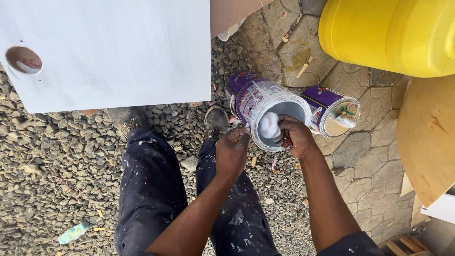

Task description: A person uses a small foam applicator to apply white paint to a furniture panel.

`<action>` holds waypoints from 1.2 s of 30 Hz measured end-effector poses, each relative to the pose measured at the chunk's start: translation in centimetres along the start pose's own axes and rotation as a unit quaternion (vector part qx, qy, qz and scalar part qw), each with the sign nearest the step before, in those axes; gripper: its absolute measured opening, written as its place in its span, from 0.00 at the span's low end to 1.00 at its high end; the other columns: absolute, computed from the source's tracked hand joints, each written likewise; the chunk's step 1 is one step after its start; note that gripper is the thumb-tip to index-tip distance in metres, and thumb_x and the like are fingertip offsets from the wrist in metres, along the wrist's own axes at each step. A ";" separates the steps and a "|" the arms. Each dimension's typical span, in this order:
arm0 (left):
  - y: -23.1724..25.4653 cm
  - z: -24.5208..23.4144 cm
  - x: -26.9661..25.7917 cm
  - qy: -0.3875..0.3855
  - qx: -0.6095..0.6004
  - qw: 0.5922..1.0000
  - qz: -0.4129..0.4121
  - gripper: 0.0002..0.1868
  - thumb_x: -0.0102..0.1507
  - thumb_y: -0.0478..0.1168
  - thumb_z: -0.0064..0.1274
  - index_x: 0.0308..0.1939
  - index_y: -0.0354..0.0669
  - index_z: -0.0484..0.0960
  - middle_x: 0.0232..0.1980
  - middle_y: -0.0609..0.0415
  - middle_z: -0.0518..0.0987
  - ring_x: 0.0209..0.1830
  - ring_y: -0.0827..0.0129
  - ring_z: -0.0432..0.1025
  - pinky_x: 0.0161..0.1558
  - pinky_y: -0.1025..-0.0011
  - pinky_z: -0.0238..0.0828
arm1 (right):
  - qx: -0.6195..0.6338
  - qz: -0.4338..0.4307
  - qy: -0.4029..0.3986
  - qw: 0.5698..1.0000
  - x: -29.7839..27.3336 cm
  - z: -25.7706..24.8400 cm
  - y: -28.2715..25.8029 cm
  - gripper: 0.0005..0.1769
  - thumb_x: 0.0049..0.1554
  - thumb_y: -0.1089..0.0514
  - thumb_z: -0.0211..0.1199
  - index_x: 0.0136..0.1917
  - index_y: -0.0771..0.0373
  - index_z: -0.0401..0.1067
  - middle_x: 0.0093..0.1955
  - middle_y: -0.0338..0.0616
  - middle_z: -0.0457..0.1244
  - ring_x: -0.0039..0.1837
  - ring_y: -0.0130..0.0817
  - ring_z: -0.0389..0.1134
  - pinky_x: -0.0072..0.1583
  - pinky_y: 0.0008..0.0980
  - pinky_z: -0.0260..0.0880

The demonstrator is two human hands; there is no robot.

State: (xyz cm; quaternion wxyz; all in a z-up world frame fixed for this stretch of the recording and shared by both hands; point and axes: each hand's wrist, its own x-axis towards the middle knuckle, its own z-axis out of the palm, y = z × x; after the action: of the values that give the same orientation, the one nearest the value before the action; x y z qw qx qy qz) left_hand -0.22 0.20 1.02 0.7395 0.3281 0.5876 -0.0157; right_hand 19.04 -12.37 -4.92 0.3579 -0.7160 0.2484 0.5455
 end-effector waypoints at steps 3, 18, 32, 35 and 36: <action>-0.5 -0.1 0.3 -0.006 0.010 1.000 -0.009 0.24 0.65 0.47 0.48 0.60 0.36 0.82 0.49 0.37 0.85 0.52 0.46 0.80 0.48 0.47 0.75 | -0.049 -0.038 -0.034 0.997 -1.2 1.2 -0.5 0.11 0.45 0.67 0.59 0.43 0.60 0.72 0.30 0.47 0.65 0.28 0.36 0.69 0.27 0.22 0.57; 0.1 -1.8 1.8 -0.066 -0.047 0.996 0.029 0.21 0.68 0.43 0.47 0.60 0.33 0.81 0.39 0.37 0.85 0.24 0.75 0.70 0.27 0.66 0.65 | -0.111 -0.070 -0.135 0.982 -5.3 2.8 -5.1 0.16 0.55 0.62 0.52 0.55 0.64 0.73 0.23 0.62 0.61 0.16 0.38 0.56 0.15 0.23 0.43; 4.7 -7.2 1.5 0.098 -0.253 0.944 0.188 0.10 0.60 0.32 0.51 0.37 0.32 0.88 0.24 0.44 0.82 0.28 0.70 0.69 0.33 0.69 0.69 | -0.528 -0.782 -0.031 0.331 -5.1 21.1 -19.7 0.09 0.59 0.65 0.73 0.54 0.60 0.82 0.38 0.48 0.63 0.42 0.48 0.64 0.48 0.48 0.66; 3.0 -6.5 1.8 0.094 -0.259 0.909 0.313 0.09 0.62 0.31 0.50 0.32 0.34 0.86 0.20 0.44 0.77 0.21 0.67 0.66 0.26 0.71 0.66 | -0.552 -0.765 -0.055 0.327 -7.1 22.0 -20.6 0.06 0.63 0.60 0.69 0.47 0.66 0.79 0.34 0.49 0.58 0.39 0.52 0.62 0.49 0.49 0.67; 3.8 -6.5 1.3 0.092 -0.261 0.908 0.314 0.09 0.62 0.31 0.50 0.32 0.34 0.86 0.20 0.44 0.77 0.21 0.67 0.66 0.26 0.71 0.66 | -0.554 -0.765 -0.054 0.325 -8.2 21.3 -17.9 0.06 0.63 0.60 0.69 0.47 0.66 0.79 0.34 0.49 0.58 0.39 0.52 0.62 0.49 0.49 0.67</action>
State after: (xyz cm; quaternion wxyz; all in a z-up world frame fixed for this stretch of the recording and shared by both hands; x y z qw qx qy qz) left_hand -3.85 6.94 1.01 0.7082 0.2905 0.5029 0.4015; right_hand 17.27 15.11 4.13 0.1504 -0.5912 -0.7884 0.0797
